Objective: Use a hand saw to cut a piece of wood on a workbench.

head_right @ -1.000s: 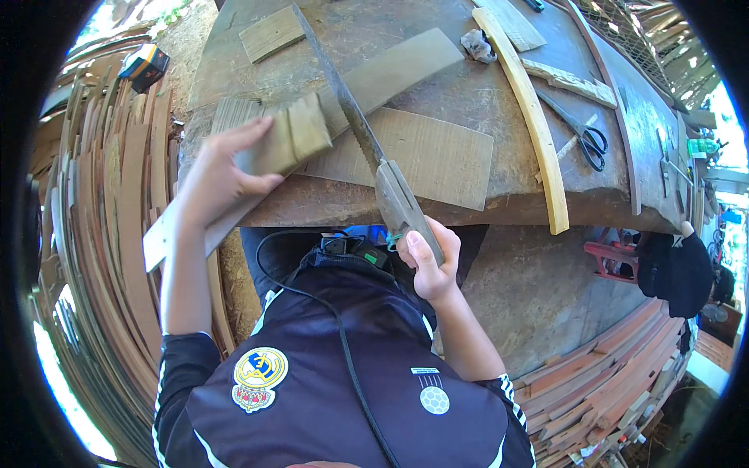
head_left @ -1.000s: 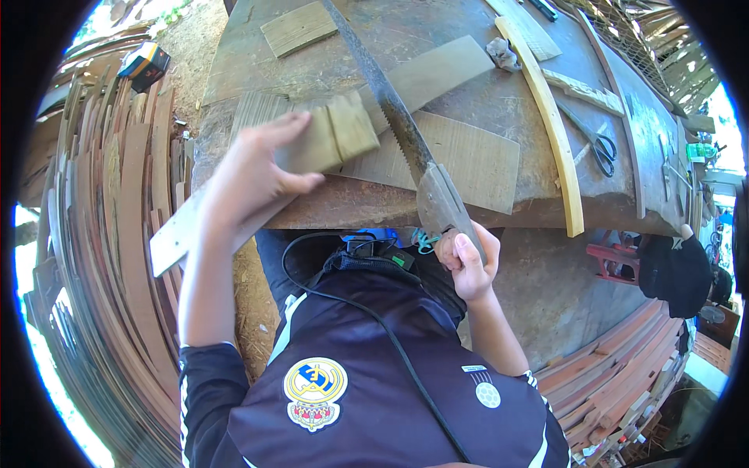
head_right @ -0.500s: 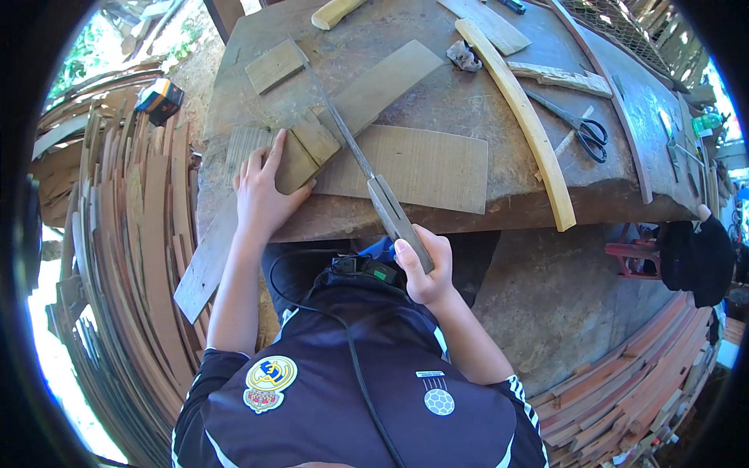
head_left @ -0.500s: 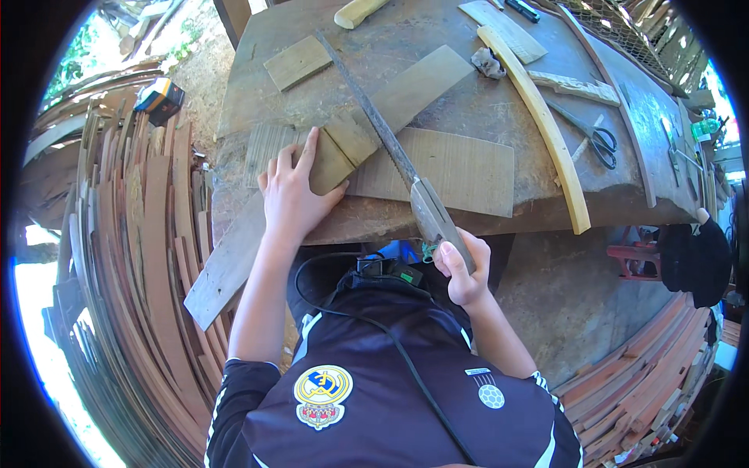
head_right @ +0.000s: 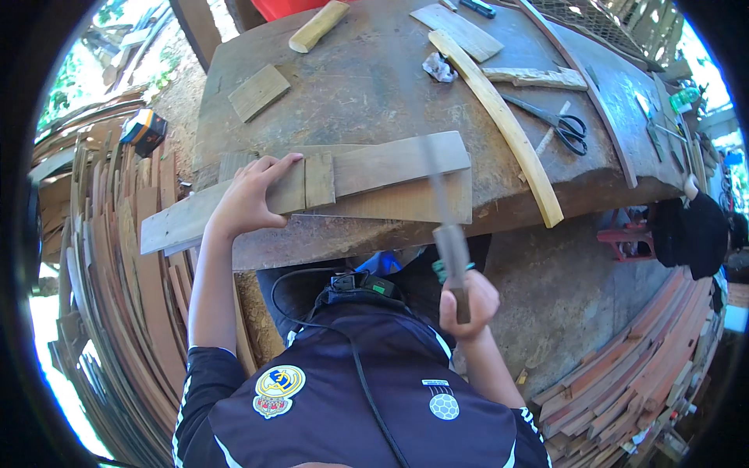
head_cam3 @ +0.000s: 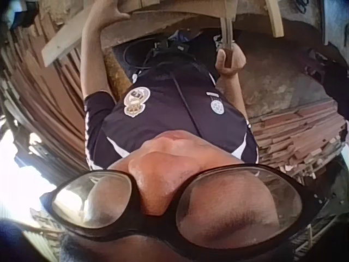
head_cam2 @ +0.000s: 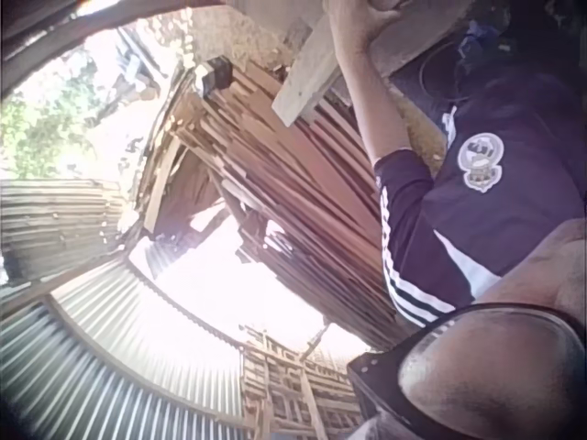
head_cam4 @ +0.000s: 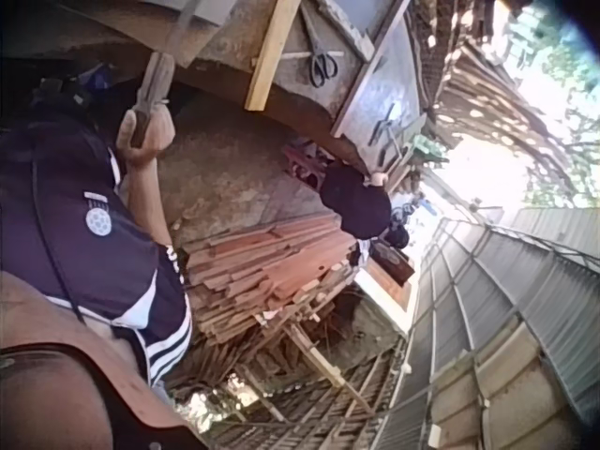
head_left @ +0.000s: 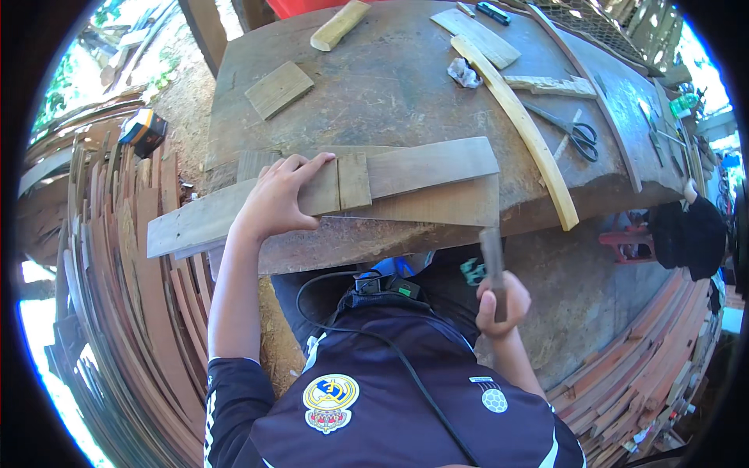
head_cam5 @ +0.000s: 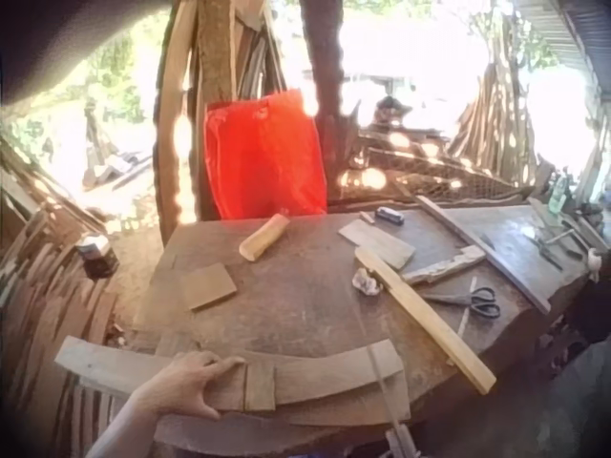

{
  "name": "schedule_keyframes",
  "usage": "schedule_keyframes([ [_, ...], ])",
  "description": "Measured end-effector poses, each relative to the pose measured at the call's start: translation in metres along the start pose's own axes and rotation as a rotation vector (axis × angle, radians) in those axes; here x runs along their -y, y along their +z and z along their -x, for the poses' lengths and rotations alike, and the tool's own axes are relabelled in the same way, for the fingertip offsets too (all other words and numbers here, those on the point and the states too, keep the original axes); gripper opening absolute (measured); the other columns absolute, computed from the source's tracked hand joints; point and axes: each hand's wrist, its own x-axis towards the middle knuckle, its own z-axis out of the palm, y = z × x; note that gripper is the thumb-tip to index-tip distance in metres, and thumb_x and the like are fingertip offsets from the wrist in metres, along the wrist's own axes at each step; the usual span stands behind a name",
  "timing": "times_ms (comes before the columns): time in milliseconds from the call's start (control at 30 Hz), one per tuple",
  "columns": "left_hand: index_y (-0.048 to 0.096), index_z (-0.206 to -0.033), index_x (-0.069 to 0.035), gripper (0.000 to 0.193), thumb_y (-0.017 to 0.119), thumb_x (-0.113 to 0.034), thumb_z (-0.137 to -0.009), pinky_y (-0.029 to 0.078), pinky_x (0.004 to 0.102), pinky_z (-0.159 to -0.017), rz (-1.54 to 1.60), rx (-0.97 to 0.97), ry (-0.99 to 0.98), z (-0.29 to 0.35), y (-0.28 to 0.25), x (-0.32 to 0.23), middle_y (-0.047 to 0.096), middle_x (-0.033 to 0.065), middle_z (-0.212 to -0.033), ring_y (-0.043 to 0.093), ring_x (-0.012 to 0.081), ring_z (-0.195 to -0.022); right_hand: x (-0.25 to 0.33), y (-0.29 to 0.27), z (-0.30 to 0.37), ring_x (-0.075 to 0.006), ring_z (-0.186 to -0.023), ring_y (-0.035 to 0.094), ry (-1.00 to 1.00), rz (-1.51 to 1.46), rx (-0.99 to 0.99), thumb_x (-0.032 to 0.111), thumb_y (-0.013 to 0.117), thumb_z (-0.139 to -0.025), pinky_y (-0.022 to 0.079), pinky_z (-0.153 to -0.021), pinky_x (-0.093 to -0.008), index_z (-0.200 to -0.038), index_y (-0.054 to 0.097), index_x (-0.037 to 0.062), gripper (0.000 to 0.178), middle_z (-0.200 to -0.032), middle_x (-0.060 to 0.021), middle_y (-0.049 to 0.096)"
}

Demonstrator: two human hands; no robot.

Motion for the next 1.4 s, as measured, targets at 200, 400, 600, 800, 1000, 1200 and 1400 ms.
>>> schedule_keyframes([
  [200,0.050,-0.152,-0.020,0.102,0.078,-0.016,-0.054,0.038,0.0426,-0.111,0.056,0.024,-0.005,0.005,0.004,-0.006,0.059,0.0112,-0.123,0.055,0.0330,-0.119,-0.023,0.000,-0.044,-0.0341,-0.077,0.073,0.163,0.374,-0.110,0.015,0.075,-0.092,0.057,-0.069,-0.0373,-0.102,0.071,0.0015,0.018,-0.096,-0.0138,0.077],
  [400,0.055,-0.149,-0.021,0.102,0.079,-0.015,-0.050,0.038,0.0431,-0.109,0.057,-0.019,0.029,0.014,-0.011,0.004,0.058,0.0093,-0.118,0.055,0.0309,-0.116,-0.047,0.026,-0.075,-0.0390,-0.082,0.073,0.291,0.417,0.018,0.021,0.072,-0.096,0.058,-0.070,-0.0418,-0.102,0.069,0.0016,0.020,-0.092,-0.0200,0.075],
  [600,0.056,-0.149,-0.022,0.104,0.081,-0.015,-0.049,0.038,0.0437,-0.109,0.048,0.015,-0.033,0.022,-0.018,0.032,0.059,0.0099,-0.120,0.055,0.0318,-0.116,-0.055,0.068,-0.129,-0.0392,-0.085,0.073,0.460,0.155,0.006,0.024,0.070,-0.098,0.058,-0.071,-0.0412,-0.099,0.069,0.0000,0.024,-0.091,-0.0205,0.075],
  [800,0.051,-0.153,-0.027,0.104,0.085,-0.023,-0.056,0.037,0.0470,-0.110,0.024,-0.069,-0.135,0.047,-0.021,0.060,0.060,0.0155,-0.127,0.054,0.0359,-0.122,-0.054,0.130,-0.156,-0.0389,-0.084,0.073,0.304,0.109,0.091,0.023,0.077,-0.092,0.056,-0.069,-0.0429,-0.109,0.073,0.0031,0.027,-0.090,-0.0204,0.075],
  [1000,0.046,-0.156,-0.032,0.106,0.083,-0.030,-0.057,0.038,0.0455,-0.108,-0.002,-0.145,-0.121,0.024,-0.007,0.054,0.060,0.0142,-0.127,0.055,0.0352,-0.122,-0.038,0.156,-0.158,-0.0395,-0.087,0.072,0.353,0.075,0.238,0.021,0.085,-0.082,0.056,-0.073,-0.0423,-0.117,0.072,0.0038,0.041,-0.093,-0.0207,0.075],
  [1200,0.042,-0.158,-0.033,0.104,0.083,-0.038,-0.063,0.035,0.0457,-0.108,-0.041,-0.170,-0.156,-0.021,0.008,0.028,0.059,0.0154,-0.126,0.054,0.0352,-0.124,-0.031,0.167,-0.169,-0.0413,-0.089,0.071,0.275,0.082,0.313,0.026,0.084,-0.082,0.056,-0.075,-0.0442,-0.121,0.070,0.0040,0.046,-0.095,-0.0216,0.074],
  [1400,0.041,-0.159,-0.031,0.104,0.085,-0.044,-0.066,0.034,0.0478,-0.108,-0.070,-0.187,-0.087,-0.074,0.027,0.000,0.057,0.0167,-0.131,0.052,0.0348,-0.130,-0.046,0.167,-0.168,-0.0443,-0.086,0.071,0.153,0.055,0.257,0.033,0.079,-0.088,0.056,-0.072,-0.0459,-0.114,0.069,0.0022,0.041,-0.087,-0.0234,0.072],
])
